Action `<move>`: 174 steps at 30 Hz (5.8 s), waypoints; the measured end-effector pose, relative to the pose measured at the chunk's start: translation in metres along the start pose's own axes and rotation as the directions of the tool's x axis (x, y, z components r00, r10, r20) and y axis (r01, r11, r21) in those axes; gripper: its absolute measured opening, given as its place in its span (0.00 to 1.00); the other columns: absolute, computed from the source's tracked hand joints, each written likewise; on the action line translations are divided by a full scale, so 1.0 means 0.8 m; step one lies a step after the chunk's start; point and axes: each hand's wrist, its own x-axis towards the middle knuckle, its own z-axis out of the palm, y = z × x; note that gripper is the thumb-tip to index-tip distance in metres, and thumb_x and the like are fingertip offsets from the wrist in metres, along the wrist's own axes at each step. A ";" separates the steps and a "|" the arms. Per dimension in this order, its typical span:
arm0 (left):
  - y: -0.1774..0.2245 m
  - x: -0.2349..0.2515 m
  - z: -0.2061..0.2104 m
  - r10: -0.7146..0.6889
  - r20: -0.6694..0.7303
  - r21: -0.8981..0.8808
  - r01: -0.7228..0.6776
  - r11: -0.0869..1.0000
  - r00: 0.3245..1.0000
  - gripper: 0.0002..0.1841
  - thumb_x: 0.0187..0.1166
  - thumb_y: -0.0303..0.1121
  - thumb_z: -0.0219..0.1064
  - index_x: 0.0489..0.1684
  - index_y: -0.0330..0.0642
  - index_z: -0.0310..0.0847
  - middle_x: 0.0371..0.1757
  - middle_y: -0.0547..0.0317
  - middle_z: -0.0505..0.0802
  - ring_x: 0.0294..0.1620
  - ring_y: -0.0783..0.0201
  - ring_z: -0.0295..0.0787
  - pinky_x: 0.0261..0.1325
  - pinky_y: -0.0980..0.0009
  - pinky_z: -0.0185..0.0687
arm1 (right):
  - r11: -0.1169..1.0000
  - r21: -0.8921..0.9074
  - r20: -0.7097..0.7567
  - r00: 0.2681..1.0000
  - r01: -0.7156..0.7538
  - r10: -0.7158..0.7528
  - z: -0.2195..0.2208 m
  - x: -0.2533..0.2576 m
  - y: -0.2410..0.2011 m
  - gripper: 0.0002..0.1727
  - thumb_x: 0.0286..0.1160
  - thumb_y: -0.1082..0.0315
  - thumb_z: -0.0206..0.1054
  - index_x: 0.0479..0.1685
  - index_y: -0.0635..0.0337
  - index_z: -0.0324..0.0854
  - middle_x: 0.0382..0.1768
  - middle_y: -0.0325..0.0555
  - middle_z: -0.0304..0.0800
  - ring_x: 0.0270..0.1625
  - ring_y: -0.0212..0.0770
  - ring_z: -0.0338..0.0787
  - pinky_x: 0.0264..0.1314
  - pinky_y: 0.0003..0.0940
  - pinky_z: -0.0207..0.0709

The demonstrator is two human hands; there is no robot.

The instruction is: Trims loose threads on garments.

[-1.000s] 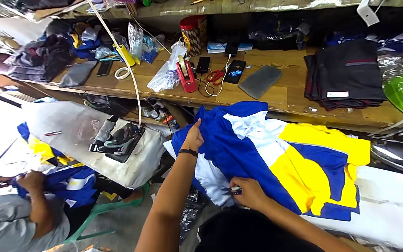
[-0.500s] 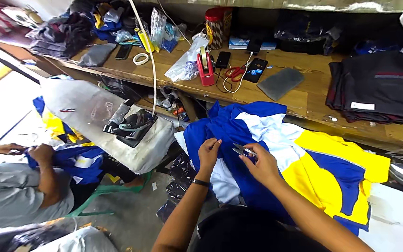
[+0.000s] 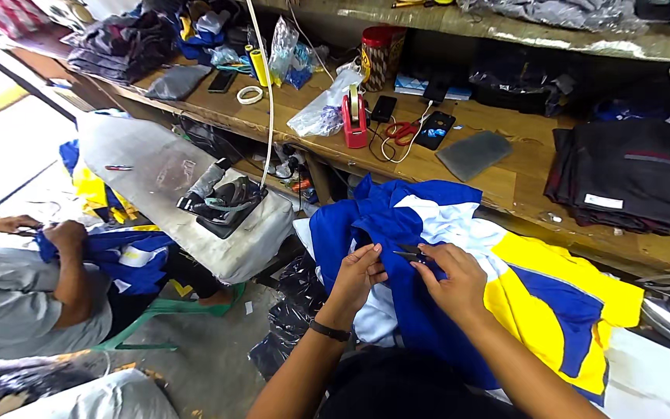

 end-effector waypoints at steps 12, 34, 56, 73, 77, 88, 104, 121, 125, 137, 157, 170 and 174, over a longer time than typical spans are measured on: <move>0.002 -0.012 0.010 -0.011 0.063 0.048 0.008 0.999 0.998 0.10 0.91 0.26 0.53 0.50 0.33 0.82 0.35 0.54 0.95 0.35 0.65 0.95 0.41 0.68 0.92 | 0.988 0.144 0.094 0.995 -0.059 0.046 -0.022 0.008 0.001 0.16 0.77 0.53 0.69 0.46 0.52 0.96 0.41 0.41 0.97 0.42 0.39 0.93 0.45 0.39 0.84; 0.014 -0.021 0.025 -0.042 0.183 0.252 -0.005 0.968 0.982 0.14 0.90 0.26 0.54 0.36 0.37 0.86 0.29 0.60 0.94 0.30 0.69 0.93 0.38 0.72 0.90 | 0.987 0.130 0.320 0.938 0.091 -0.129 -0.071 0.045 0.021 0.17 0.78 0.49 0.66 0.48 0.46 0.96 0.42 0.36 0.96 0.42 0.40 0.91 0.44 0.44 0.77; -0.032 -0.024 -0.003 0.383 0.127 0.436 -0.398 0.807 0.915 0.03 0.76 0.23 0.70 0.33 0.36 0.88 0.30 0.65 0.93 0.33 0.76 0.88 0.44 0.76 0.85 | -0.015 0.619 0.776 0.608 -0.785 0.169 -0.043 -0.021 -0.051 0.23 0.95 0.51 0.39 0.32 0.49 0.72 0.16 0.25 0.68 0.12 0.21 0.67 0.15 0.15 0.65; -0.036 -0.018 -0.005 0.413 0.213 0.327 -0.463 0.824 0.886 0.06 0.77 0.19 0.66 0.35 0.33 0.89 0.38 0.62 0.93 0.42 0.74 0.89 0.54 0.73 0.86 | -0.083 0.490 0.871 0.484 -0.868 0.088 -0.049 -0.021 -0.050 0.26 0.94 0.50 0.40 0.26 0.48 0.74 0.11 0.24 0.61 0.09 0.19 0.58 0.11 0.13 0.51; -0.037 -0.018 -0.003 0.432 0.212 0.345 -0.481 0.806 0.877 0.05 0.76 0.19 0.67 0.36 0.33 0.89 0.38 0.62 0.93 0.43 0.73 0.89 0.55 0.73 0.86 | -0.054 0.490 0.869 0.483 -0.870 0.105 -0.049 -0.019 -0.049 0.26 0.95 0.51 0.41 0.26 0.48 0.73 0.11 0.24 0.61 0.09 0.19 0.58 0.11 0.13 0.51; -0.049 -0.012 -0.001 0.536 0.258 0.368 -0.595 0.715 0.804 0.06 0.78 0.21 0.65 0.34 0.32 0.88 0.38 0.62 0.91 0.43 0.74 0.86 0.53 0.75 0.84 | -0.098 0.492 0.866 0.475 -0.865 0.156 -0.047 -0.014 -0.048 0.27 0.94 0.50 0.46 0.21 0.49 0.73 0.11 0.25 0.62 0.09 0.18 0.59 0.11 0.13 0.53; -0.055 -0.011 -0.004 0.599 0.280 0.392 -0.659 0.642 0.750 0.06 0.77 0.22 0.67 0.30 0.33 0.88 0.39 0.62 0.90 0.44 0.75 0.86 0.52 0.77 0.84 | -0.149 0.527 0.843 0.492 -0.837 0.220 -0.027 -0.022 -0.056 0.29 0.93 0.55 0.48 0.13 0.47 0.68 0.08 0.26 0.61 0.08 0.20 0.59 0.10 0.15 0.51; -0.056 -0.017 0.002 0.539 0.233 0.410 -0.585 0.700 0.809 0.06 0.77 0.20 0.65 0.31 0.32 0.86 0.36 0.62 0.90 0.39 0.75 0.87 0.48 0.76 0.86 | -0.054 0.522 0.837 0.500 -0.851 0.222 -0.028 -0.021 -0.048 0.28 0.92 0.53 0.49 0.14 0.46 0.70 0.09 0.26 0.63 0.08 0.20 0.60 0.09 0.15 0.53; -0.059 -0.017 -0.004 0.582 0.266 0.452 -0.633 0.629 0.768 0.05 0.76 0.21 0.65 0.33 0.30 0.88 0.40 0.57 0.91 0.41 0.74 0.88 0.50 0.76 0.86 | -0.088 0.498 0.857 0.473 -0.863 0.204 -0.024 -0.023 -0.048 0.29 0.93 0.54 0.48 0.12 0.47 0.69 0.08 0.26 0.62 0.08 0.21 0.59 0.10 0.16 0.52; -0.055 -0.018 0.000 0.502 0.159 0.457 -0.514 0.726 0.850 0.06 0.79 0.21 0.63 0.36 0.31 0.88 0.36 0.62 0.89 0.41 0.75 0.85 0.51 0.77 0.83 | -0.107 0.513 0.855 0.495 -0.852 0.158 -0.015 -0.026 -0.043 0.27 0.93 0.53 0.45 0.17 0.47 0.70 0.09 0.25 0.62 0.08 0.20 0.60 0.10 0.14 0.53; -0.062 -0.019 0.000 0.476 0.110 0.311 -0.485 0.817 0.873 0.07 0.78 0.18 0.62 0.39 0.30 0.89 0.43 0.59 0.92 0.48 0.73 0.88 0.59 0.73 0.84 | -0.142 0.513 0.856 0.492 -0.847 0.158 -0.004 -0.028 -0.042 0.28 0.93 0.53 0.46 0.15 0.47 0.70 0.09 0.26 0.63 0.08 0.20 0.61 0.09 0.15 0.54; -0.054 -0.012 -0.009 0.490 0.227 0.492 -0.533 0.688 0.842 0.06 0.77 0.20 0.65 0.39 0.29 0.88 0.42 0.58 0.90 0.44 0.74 0.85 0.53 0.77 0.84 | -0.149 0.535 0.845 0.523 -0.831 0.113 -0.001 -0.038 -0.035 0.27 0.92 0.50 0.47 0.17 0.46 0.72 0.10 0.25 0.64 0.08 0.19 0.62 0.09 0.14 0.56; -0.051 -0.010 -0.011 0.503 0.274 0.545 -0.563 0.621 0.820 0.05 0.77 0.23 0.66 0.41 0.29 0.87 0.36 0.59 0.89 0.37 0.74 0.85 0.46 0.76 0.84 | -0.177 0.525 0.851 0.516 -0.833 0.095 -0.001 -0.035 -0.035 0.27 0.92 0.49 0.46 0.19 0.46 0.71 0.11 0.25 0.64 0.09 0.20 0.62 0.10 0.14 0.56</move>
